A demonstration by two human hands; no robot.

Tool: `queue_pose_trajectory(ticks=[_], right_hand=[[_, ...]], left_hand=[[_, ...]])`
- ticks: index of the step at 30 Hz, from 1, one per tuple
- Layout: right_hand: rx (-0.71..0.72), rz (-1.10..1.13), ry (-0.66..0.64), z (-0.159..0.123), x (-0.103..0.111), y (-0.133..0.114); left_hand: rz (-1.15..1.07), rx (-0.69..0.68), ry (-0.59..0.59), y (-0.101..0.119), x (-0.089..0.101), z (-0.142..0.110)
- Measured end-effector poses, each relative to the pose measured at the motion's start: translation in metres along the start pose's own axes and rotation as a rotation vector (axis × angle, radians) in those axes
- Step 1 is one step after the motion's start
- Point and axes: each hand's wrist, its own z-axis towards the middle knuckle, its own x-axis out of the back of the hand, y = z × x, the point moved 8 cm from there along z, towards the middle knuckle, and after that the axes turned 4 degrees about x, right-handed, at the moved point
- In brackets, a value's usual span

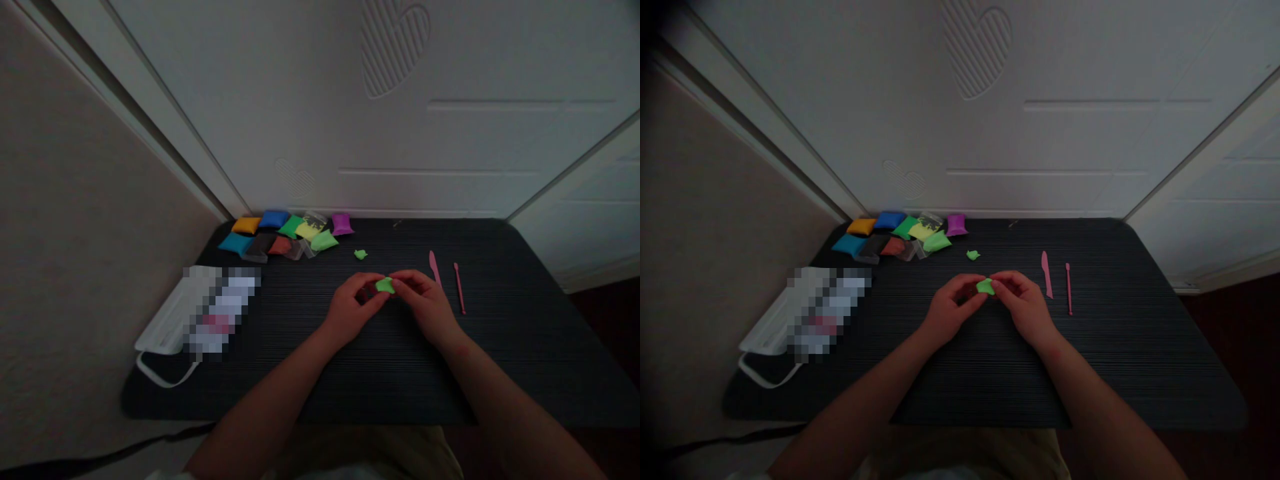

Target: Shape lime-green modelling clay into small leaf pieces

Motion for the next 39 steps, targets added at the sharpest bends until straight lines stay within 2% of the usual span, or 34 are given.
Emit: queue_pose_trajectory(ticks=[2,4,7,12,15,24,30,34,39], right_hand=[[0.023,-0.023,-0.01,-0.001,-0.001,-0.002],[0.057,-0.056,-0.018,-0.002,-0.003,-0.004],[0.133,-0.155,-0.029,-0.005,-0.005,-0.011],[0.354,-0.465,-0.113,-0.01,-0.013,-0.032],[0.41,-0.523,-0.122,-0.011,-0.014,-0.037],[0.458,-0.531,-0.095,-0.012,-0.014,-0.038],[0.479,-0.557,-0.124,-0.013,-0.016,-0.039],[0.44,-0.507,-0.101,-0.012,-0.014,-0.037],[0.316,-0.448,-0.1,-0.008,-0.012,-0.026]], left_hand=[[-0.135,0.064,-0.018,-0.007,-0.002,0.001],[-0.18,0.096,-0.013,-0.011,-0.002,0.001],[-0.086,0.076,0.038,-0.009,0.003,0.0],[0.095,0.012,0.066,0.0,0.006,-0.001],[0.153,-0.013,0.071,0.004,0.006,-0.002],[0.213,-0.063,0.074,0.009,0.006,-0.005],[0.222,-0.034,0.061,0.006,0.003,-0.004],[0.148,-0.012,0.033,0.004,0.002,-0.004],[0.029,0.024,0.021,-0.002,0.003,-0.003]])
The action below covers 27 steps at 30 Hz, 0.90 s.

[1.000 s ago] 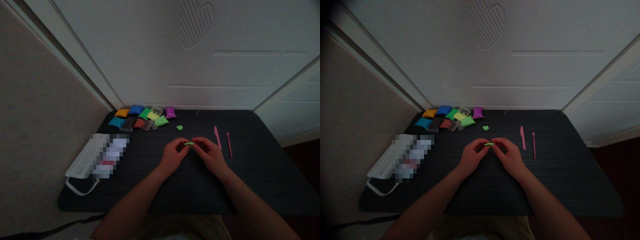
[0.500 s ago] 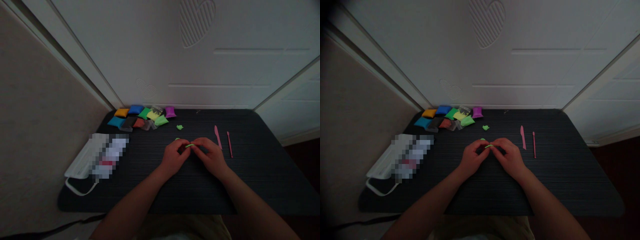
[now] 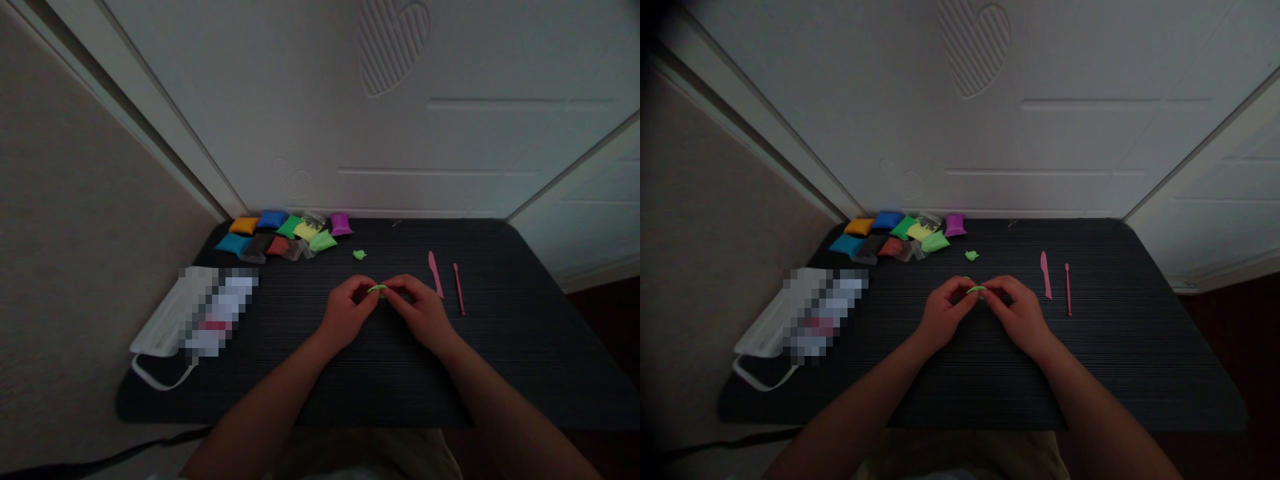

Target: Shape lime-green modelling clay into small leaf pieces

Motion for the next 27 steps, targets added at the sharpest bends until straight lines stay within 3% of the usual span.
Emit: queue_pose_trajectory(ticks=[7,15,27], right_hand=[[0.051,-0.066,0.005,0.0,0.002,-0.004],[0.01,-0.084,-0.013,0.001,-0.002,0.0],[-0.103,-0.079,-0.043,-0.001,-0.005,0.011]], left_hand=[[0.096,-0.051,0.031,0.007,0.004,0.002],[0.101,-0.071,0.037,0.009,0.006,0.002],[-0.211,0.167,0.067,-0.014,0.002,0.005]])
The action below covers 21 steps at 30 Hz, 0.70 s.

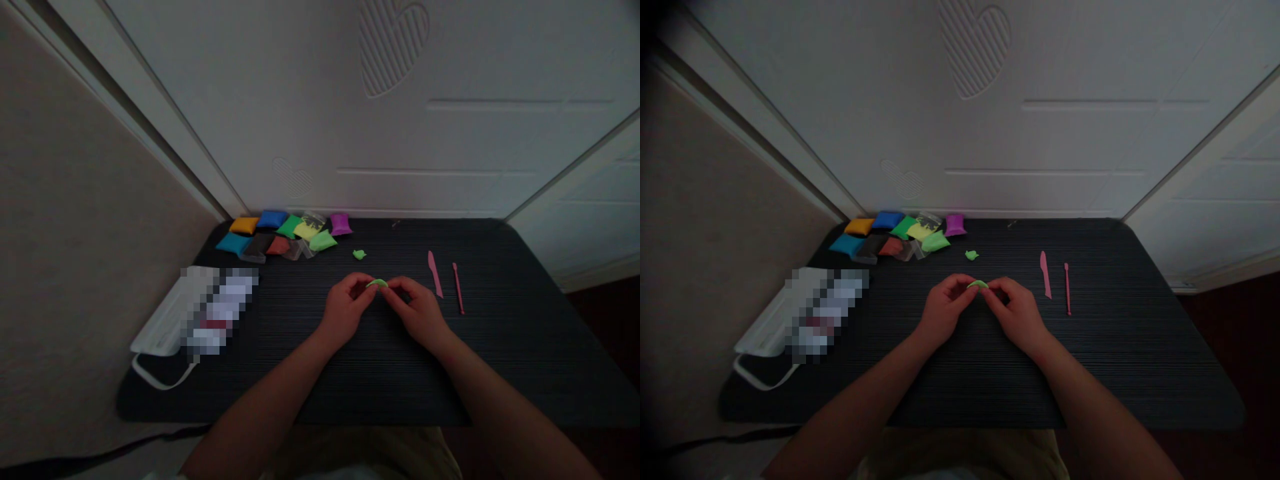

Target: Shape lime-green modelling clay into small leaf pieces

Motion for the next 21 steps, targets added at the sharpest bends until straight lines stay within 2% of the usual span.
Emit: queue_pose_trajectory(ticks=[6,10,12,17,21], right_hand=[[-0.012,0.067,0.003,0.0,0.0,-0.001],[-0.077,0.275,-0.017,0.0,-0.006,0.007],[-0.111,0.408,-0.04,0.0,-0.01,0.01],[-0.115,0.507,-0.094,0.003,-0.015,0.009],[-0.19,0.565,-0.038,0.005,-0.011,0.016]], left_hand=[[-0.141,0.069,-0.069,-0.007,-0.004,0.004],[-0.248,0.166,-0.094,-0.013,-0.004,0.005],[-0.298,0.177,-0.109,-0.012,-0.003,0.006],[-0.324,0.191,-0.17,-0.007,-0.002,0.008],[-0.333,0.194,-0.172,-0.004,0.003,0.009]])
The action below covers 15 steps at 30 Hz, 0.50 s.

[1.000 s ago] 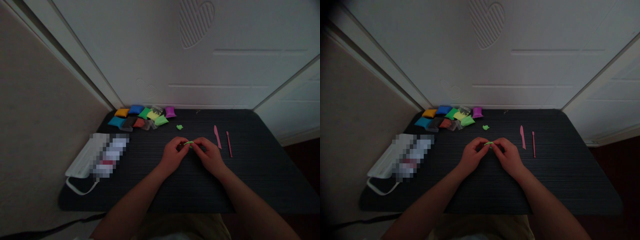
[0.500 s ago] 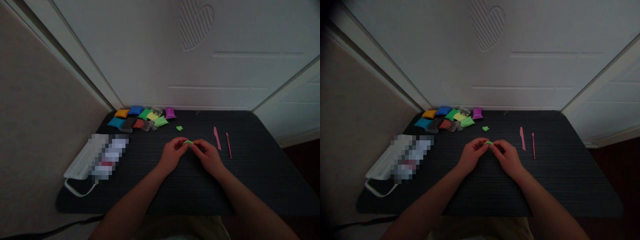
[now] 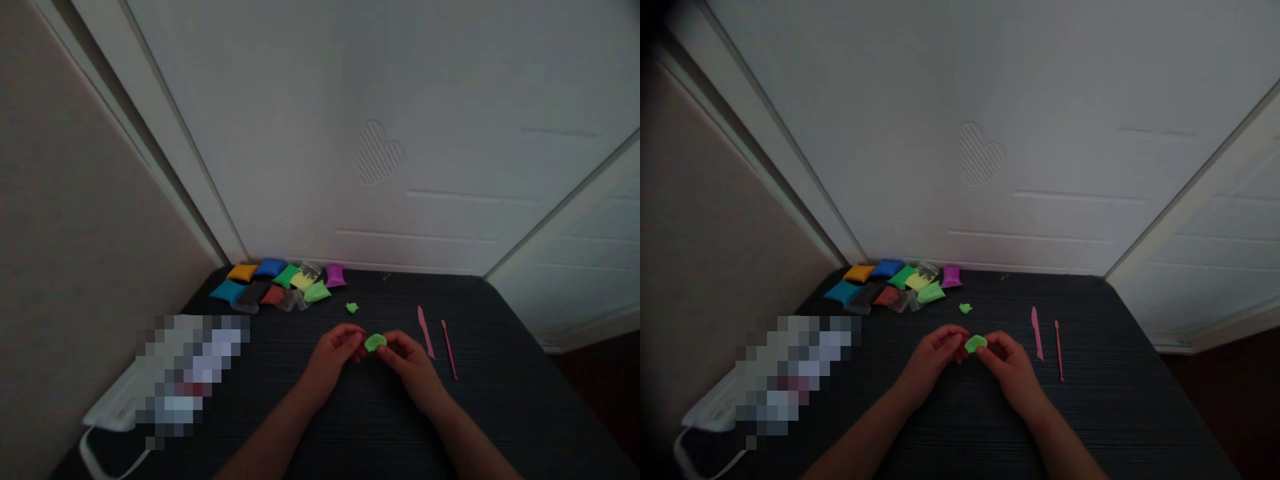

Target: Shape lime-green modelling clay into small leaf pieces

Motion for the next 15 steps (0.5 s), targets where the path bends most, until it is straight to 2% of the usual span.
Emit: queue_pose_trajectory(ticks=[5,15], right_hand=[[0.008,-0.041,-0.008,0.002,-0.001,-0.001],[0.143,-0.201,0.003,-0.001,-0.006,-0.011]], left_hand=[[-0.012,-0.028,-0.111,0.003,-0.008,-0.004],[0.054,-0.059,-0.037,0.004,-0.01,-0.007]])
